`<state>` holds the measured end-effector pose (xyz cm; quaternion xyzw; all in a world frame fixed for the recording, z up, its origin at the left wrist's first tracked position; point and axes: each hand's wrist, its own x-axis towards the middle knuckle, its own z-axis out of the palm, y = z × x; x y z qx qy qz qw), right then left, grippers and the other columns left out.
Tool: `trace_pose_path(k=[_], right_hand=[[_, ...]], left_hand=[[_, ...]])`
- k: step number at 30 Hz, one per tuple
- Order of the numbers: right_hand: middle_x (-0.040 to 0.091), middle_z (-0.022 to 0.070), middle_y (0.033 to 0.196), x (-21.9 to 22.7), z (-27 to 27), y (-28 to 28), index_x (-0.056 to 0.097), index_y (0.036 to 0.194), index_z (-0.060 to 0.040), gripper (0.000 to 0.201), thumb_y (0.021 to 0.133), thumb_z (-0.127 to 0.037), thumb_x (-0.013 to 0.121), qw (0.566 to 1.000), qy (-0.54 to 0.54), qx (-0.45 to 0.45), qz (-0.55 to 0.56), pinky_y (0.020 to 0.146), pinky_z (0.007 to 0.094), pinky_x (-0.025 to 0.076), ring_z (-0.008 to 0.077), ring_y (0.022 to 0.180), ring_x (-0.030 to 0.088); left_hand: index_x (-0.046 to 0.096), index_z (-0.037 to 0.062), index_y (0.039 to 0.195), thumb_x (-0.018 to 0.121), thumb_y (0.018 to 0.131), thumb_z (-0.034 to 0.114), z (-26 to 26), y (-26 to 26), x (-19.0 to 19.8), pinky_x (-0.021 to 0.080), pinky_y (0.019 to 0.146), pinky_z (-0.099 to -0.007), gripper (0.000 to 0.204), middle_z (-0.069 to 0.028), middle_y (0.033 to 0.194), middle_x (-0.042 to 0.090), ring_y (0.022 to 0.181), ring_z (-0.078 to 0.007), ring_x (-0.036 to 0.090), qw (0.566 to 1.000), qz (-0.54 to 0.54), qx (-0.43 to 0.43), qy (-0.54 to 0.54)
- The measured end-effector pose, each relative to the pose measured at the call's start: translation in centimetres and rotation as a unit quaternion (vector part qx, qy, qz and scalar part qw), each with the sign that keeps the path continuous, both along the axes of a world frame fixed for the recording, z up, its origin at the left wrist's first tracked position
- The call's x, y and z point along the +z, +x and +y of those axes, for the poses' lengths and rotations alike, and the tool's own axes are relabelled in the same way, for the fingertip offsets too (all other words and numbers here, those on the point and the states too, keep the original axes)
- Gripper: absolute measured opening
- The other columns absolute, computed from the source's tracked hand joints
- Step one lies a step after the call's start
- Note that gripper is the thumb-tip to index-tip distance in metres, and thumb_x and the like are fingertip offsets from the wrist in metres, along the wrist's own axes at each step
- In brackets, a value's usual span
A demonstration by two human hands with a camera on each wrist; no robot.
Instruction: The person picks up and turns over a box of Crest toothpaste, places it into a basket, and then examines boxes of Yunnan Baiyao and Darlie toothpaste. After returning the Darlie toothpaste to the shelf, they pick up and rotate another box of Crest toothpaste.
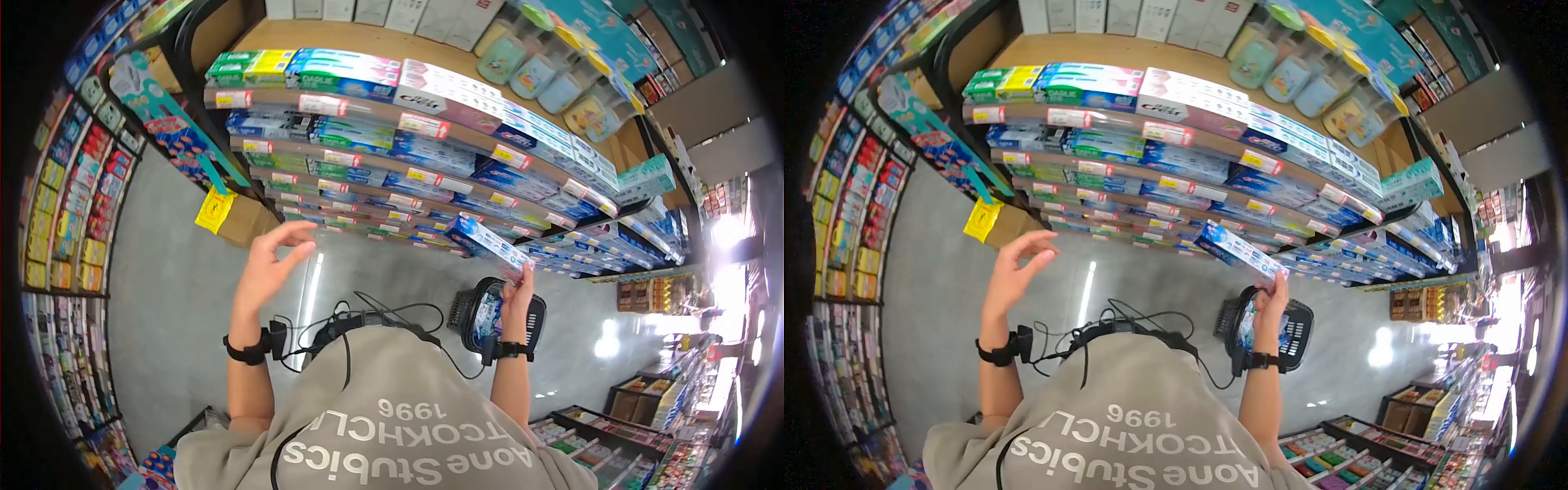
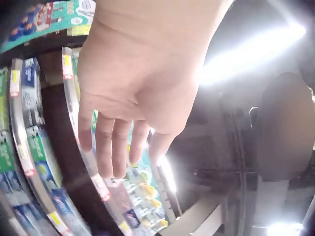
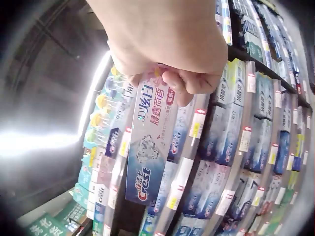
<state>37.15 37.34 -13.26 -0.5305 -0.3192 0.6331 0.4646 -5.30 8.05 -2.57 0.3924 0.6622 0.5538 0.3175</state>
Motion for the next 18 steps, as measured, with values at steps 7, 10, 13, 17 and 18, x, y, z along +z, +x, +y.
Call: trace_pose_path(k=[7, 10, 13, 17, 18], right_hand=[[0.068, 0.0084, 0.087, -8.0, 2.5, -4.9, 0.057, 0.122, -0.0131, 0.040, 0.098, -0.044, 0.063, 0.996, -0.034, 0.037, -0.075, 0.041, 0.0229, 0.038, 0.0146, 0.050, 0.055], [0.068, 0.0081, 0.087, -10.3, 4.5, -7.2, 0.056, 0.124, -0.0150, 0.042, 0.096, -0.045, 0.064, 0.996, -0.086, 0.029, -0.013, 0.044, 0.0263, 0.045, 0.0185, 0.053, 0.059], [0.068, 0.0085, 0.087, -12.7, 6.9, -8.6, 0.056, 0.124, -0.0150, 0.042, 0.097, -0.046, 0.063, 0.996, -0.081, 0.033, -0.022, 0.045, 0.0266, 0.045, 0.0189, 0.054, 0.060], [0.071, 0.0073, 0.086, -13.8, 9.8, -9.7, 0.062, 0.103, -0.0108, 0.035, 0.096, -0.045, 0.065, 0.996, -0.071, 0.061, -0.012, 0.052, 0.0294, 0.047, 0.0183, 0.060, 0.064], [0.071, 0.0082, 0.089, -14.0, 10.4, -9.9, 0.061, 0.110, -0.0130, 0.035, 0.096, -0.045, 0.065, 0.995, -0.072, 0.072, 0.009, 0.054, 0.0297, 0.047, 0.0190, 0.063, 0.065]], left_hand=[[0.065, 0.0044, 0.129, 0.072, 0.094, 0.017, -6.7, -4.0, -6.0, 0.051, 0.088, -0.0307, 0.039, -0.0056, 0.097, 0.071, 0.090, -0.0139, 0.065, 0.993, -0.026, 0.057, -0.099], [0.063, 0.0049, 0.134, 0.072, 0.093, 0.017, -9.1, -4.8, -6.9, 0.051, 0.088, -0.0316, 0.043, -0.0057, 0.098, 0.071, 0.091, -0.0146, 0.065, 0.983, -0.042, 0.126, -0.128], [0.061, 0.0044, 0.136, 0.070, 0.095, 0.019, -12.2, -4.1, -8.7, 0.051, 0.087, -0.0322, 0.045, -0.0068, 0.099, 0.071, 0.091, -0.0158, 0.066, 0.970, -0.100, 0.168, -0.143], [0.060, 0.0031, 0.136, 0.064, 0.099, 0.025, -13.0, -3.5, -6.4, 0.052, 0.087, -0.0331, 0.044, -0.0088, 0.100, 0.072, 0.090, -0.0175, 0.067, 0.946, -0.192, 0.232, -0.120], [0.060, 0.0033, 0.136, 0.063, 0.100, 0.026, -13.1, -3.4, -6.4, 0.052, 0.087, -0.0332, 0.043, -0.0089, 0.100, 0.072, 0.090, -0.0176, 0.067, 0.946, -0.177, 0.241, -0.125]])
